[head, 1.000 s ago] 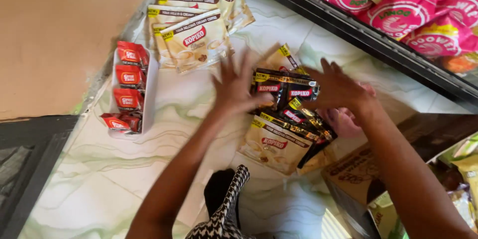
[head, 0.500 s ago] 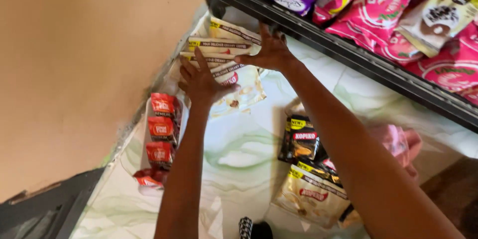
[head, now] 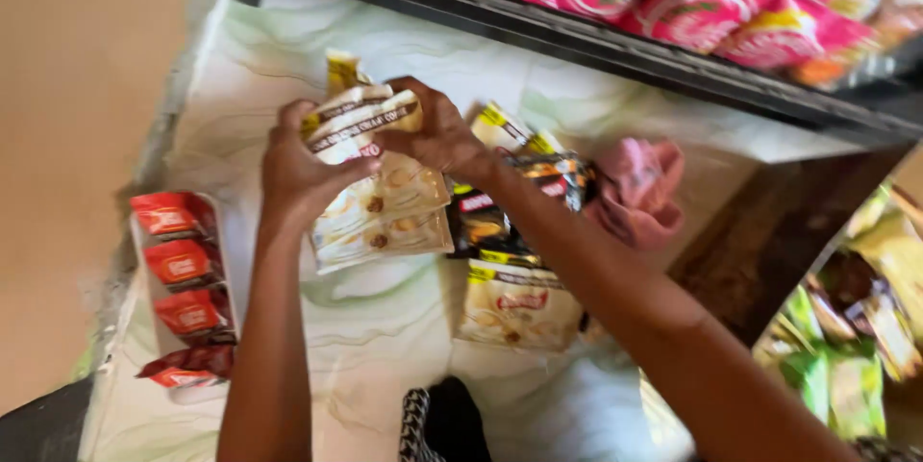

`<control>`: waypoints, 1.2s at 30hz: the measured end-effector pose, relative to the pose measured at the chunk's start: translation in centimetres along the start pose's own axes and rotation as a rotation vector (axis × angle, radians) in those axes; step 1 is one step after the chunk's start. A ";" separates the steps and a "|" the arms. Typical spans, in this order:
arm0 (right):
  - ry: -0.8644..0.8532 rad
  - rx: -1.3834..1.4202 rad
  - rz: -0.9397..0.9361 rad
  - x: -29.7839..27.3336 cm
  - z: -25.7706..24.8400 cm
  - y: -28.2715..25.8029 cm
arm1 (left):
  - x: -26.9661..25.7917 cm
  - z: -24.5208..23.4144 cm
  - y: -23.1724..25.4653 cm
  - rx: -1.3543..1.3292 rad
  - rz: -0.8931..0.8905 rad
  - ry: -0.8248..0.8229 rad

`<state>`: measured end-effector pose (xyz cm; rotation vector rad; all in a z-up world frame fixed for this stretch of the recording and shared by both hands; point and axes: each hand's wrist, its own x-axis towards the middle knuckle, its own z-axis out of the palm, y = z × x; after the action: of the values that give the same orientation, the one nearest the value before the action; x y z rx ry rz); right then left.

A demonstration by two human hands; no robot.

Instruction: Clean and organize various snack and noodle packages on grocery store shelves.

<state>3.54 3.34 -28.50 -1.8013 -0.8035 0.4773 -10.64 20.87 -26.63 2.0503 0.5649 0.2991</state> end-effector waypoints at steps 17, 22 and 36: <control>0.079 -0.740 0.081 -21.6 -18.5 -1.3 | -12.3 16.0 13.9 0.731 0.130 -0.386; 0.170 -1.005 -0.028 -24.2 -18.8 0.0 | -11.0 16.4 14.1 0.813 0.144 -0.423; -0.200 -1.430 0.678 -38.3 -26.2 8.3 | -8.6 17.6 6.2 0.487 0.113 -0.338</control>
<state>-3.41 -43.34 -28.72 -3.4506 -0.6581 0.5528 -8.91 0.74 -30.22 2.5367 0.3322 -0.1379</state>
